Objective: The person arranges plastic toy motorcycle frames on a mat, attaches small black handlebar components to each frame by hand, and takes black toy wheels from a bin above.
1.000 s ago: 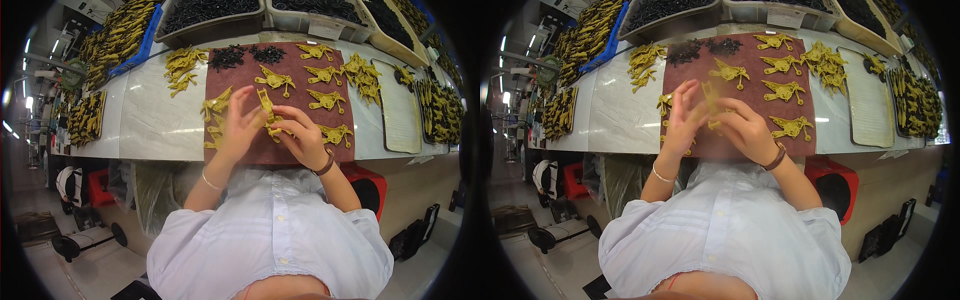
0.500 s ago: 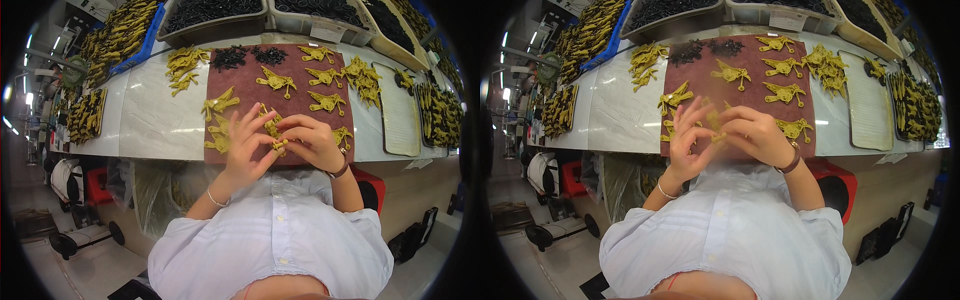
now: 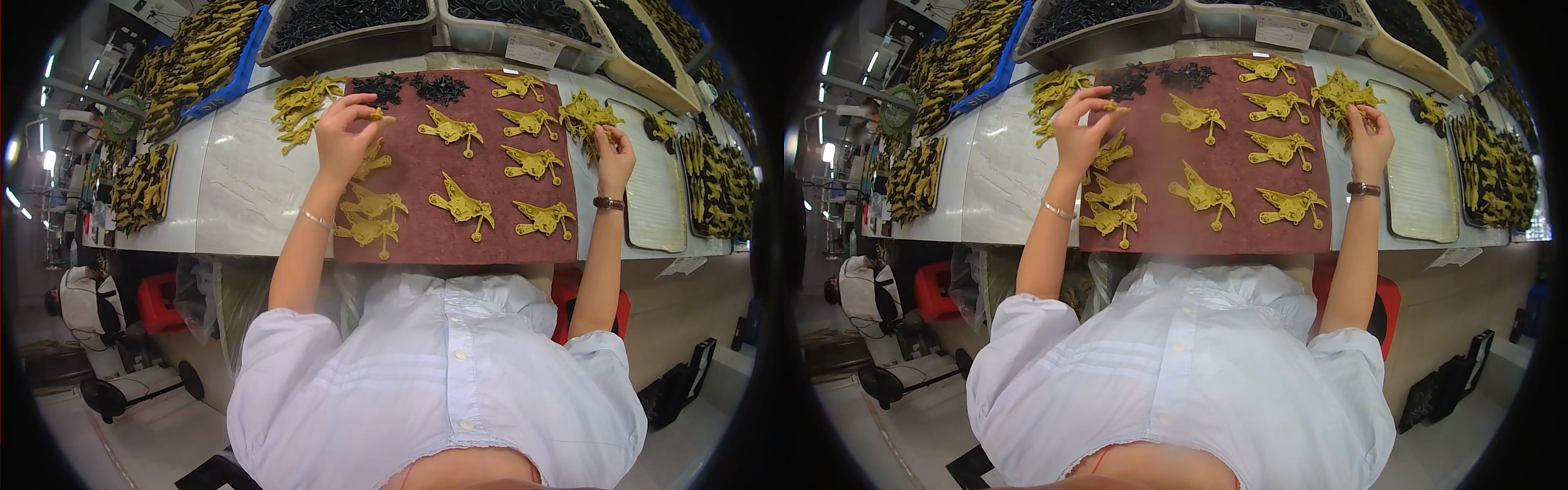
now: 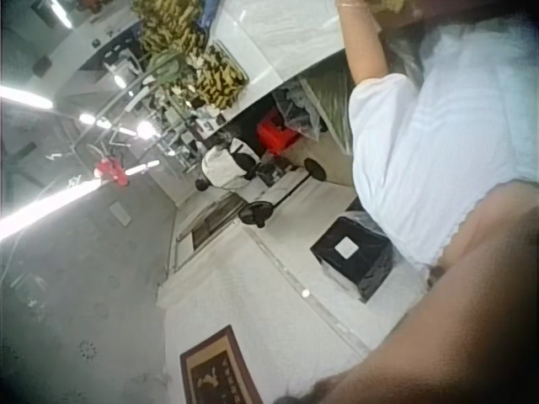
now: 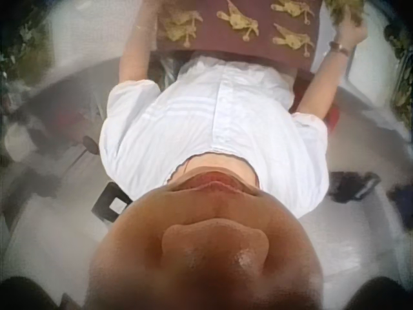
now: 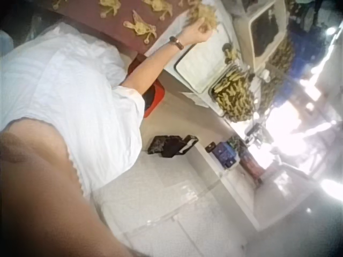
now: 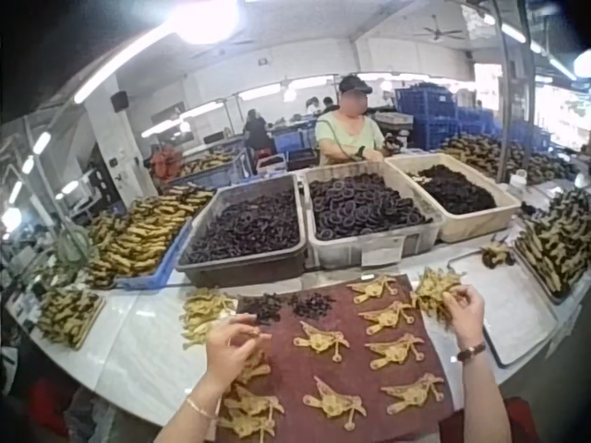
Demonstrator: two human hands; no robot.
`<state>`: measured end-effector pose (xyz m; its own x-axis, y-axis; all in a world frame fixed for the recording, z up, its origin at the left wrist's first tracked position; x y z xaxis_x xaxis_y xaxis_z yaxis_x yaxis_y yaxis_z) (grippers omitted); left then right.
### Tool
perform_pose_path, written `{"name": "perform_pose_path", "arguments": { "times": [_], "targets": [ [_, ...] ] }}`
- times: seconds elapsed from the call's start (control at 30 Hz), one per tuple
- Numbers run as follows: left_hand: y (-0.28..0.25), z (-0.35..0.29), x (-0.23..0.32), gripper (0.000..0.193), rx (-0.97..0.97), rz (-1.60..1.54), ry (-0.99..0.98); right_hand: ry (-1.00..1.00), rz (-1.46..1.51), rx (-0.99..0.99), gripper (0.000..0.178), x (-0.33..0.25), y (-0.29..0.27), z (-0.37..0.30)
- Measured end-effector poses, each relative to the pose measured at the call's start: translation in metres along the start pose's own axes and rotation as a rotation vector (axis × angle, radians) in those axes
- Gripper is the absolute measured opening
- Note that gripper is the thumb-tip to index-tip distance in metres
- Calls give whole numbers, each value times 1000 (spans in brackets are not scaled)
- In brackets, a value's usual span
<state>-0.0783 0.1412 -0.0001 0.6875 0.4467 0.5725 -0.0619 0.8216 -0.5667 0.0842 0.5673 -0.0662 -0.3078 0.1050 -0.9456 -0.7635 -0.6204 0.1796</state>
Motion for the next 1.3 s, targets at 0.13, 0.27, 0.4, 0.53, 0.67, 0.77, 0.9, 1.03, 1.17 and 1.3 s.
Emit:
{"name": "perform_pose_path", "arguments": {
  "times": [0.13,0.27,0.4,0.53,0.67,0.77,0.9,1.03,1.17,1.3],
  "targets": [
    [5,-5,-28,29,-120,366,97,42,-191,-29,28,7,-6,-1],
    [-8,-30,-18,31,-103,442,111,-123,-281,-67,31,-6,-9,-24],
    [-27,-56,-2,28,-289,535,-27,-204,-395,-84,29,-36,-1,-51],
    [-28,-65,-11,35,-258,456,-1,-255,-400,-101,29,-48,12,-68],
    [-36,-53,-7,34,-331,534,28,-300,-415,-172,27,-65,26,-81],
    [-49,-40,22,29,-397,280,-183,-256,-345,-207,26,-80,36,-93],
    [-44,-42,59,32,-326,-117,-310,-327,-246,-455,34,-120,90,-137],
    [-20,-52,103,47,-481,-816,-589,-364,-115,-705,36,-134,138,-182],
    [-19,-74,113,57,-467,-1079,-509,-494,-218,-776,32,-125,142,-190],
    [-22,-98,112,60,-523,-1001,-516,-285,-134,-842,24,-125,138,-200]
  ]
}}
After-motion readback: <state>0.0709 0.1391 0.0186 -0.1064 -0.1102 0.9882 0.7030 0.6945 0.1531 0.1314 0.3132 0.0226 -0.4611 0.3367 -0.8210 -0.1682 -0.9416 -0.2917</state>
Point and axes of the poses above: each hand's wrist, its own z-axis towards the middle knuckle, its own y-axis out of the palm, x = y × z, the point moved 1 cm from there along z, towards the middle knuckle, and after that the axes turned 10 degrees about z, right-handed, at the moved point
